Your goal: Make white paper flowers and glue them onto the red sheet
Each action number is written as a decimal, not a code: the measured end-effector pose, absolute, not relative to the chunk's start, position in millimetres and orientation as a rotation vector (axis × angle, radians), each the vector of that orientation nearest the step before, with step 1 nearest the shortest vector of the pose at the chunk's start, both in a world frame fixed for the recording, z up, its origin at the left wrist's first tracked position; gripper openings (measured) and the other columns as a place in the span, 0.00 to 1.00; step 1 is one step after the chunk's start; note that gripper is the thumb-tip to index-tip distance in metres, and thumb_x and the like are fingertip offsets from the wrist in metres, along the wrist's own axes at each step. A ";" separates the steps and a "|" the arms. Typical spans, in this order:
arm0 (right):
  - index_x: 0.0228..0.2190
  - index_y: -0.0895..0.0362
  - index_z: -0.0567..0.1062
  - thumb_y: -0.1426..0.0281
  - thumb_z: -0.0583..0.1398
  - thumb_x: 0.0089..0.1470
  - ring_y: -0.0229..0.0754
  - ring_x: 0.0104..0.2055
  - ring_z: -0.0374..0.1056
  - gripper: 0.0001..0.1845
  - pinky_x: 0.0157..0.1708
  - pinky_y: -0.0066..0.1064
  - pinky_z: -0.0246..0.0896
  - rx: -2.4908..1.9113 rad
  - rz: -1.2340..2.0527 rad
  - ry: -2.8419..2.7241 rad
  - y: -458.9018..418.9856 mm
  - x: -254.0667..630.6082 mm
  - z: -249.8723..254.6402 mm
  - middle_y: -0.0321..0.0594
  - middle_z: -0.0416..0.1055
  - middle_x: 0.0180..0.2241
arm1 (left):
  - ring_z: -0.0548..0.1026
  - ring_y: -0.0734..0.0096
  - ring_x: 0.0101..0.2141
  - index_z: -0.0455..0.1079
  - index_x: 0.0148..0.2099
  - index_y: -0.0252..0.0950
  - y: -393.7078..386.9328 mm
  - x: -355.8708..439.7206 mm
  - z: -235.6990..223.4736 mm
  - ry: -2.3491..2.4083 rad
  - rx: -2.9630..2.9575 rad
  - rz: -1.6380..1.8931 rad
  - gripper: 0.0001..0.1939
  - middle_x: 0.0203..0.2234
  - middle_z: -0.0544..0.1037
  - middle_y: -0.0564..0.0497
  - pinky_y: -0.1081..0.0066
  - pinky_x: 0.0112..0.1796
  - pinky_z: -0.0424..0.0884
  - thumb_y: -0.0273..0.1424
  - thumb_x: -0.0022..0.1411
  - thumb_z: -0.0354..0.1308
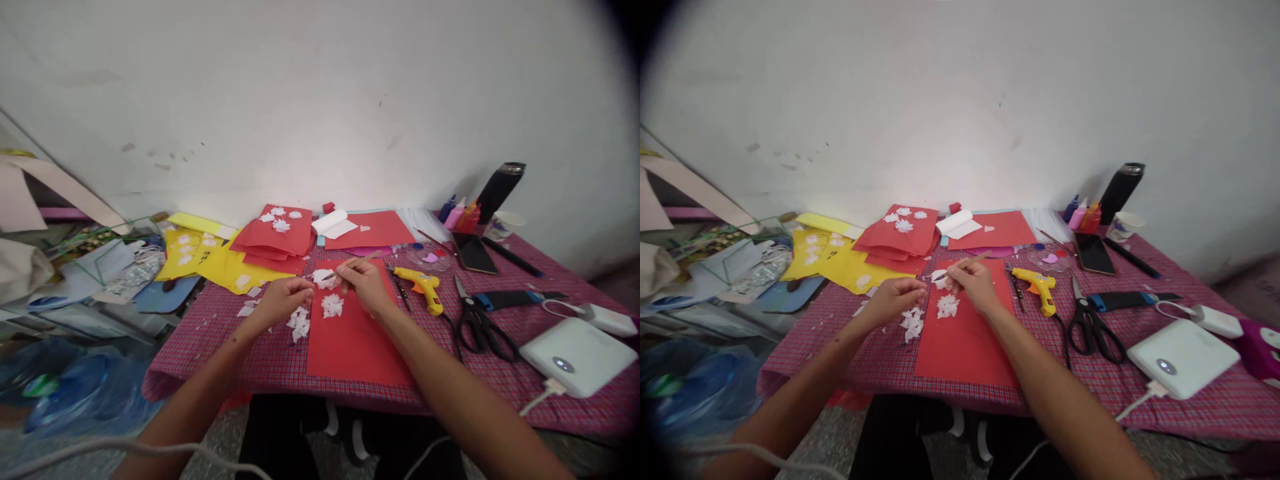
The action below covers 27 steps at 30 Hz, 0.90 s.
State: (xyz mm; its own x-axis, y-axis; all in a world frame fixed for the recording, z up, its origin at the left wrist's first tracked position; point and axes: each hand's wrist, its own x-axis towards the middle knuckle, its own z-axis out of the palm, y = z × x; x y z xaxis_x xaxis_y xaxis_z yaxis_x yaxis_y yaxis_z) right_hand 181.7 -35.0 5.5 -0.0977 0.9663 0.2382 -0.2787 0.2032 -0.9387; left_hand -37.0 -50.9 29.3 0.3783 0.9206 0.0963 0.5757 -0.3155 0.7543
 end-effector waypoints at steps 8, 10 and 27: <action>0.24 0.57 0.74 0.63 0.64 0.50 0.33 0.17 0.61 0.11 0.18 0.27 0.53 -0.786 1.223 -1.123 -25.9 189.9 -1.2 0.37 0.73 0.22 | 0.78 0.68 0.39 0.76 0.43 0.40 -65.3 -62.8 12.8 1.341 2.446 0.645 0.12 0.38 0.81 0.52 0.71 0.40 0.69 0.31 0.64 0.52; 0.24 0.57 0.74 0.63 0.64 0.50 0.34 0.18 0.61 0.11 0.19 0.27 0.54 -0.790 1.201 -1.118 -24.1 190.7 -2.5 0.36 0.72 0.22 | 0.77 0.67 0.40 0.75 0.45 0.39 -71.0 -62.6 13.4 1.311 2.527 0.594 0.12 0.39 0.81 0.50 0.70 0.41 0.69 0.32 0.65 0.51; 0.22 0.56 0.71 0.61 0.63 0.49 0.33 0.16 0.58 0.13 0.16 0.27 0.50 -0.905 1.064 -1.011 -15.3 196.8 -5.4 0.34 0.69 0.20 | 0.74 0.63 0.45 0.74 0.47 0.34 3.4 -11.7 9.8 1.236 2.630 0.690 0.15 0.44 0.78 0.45 0.65 0.49 0.67 0.27 0.61 0.51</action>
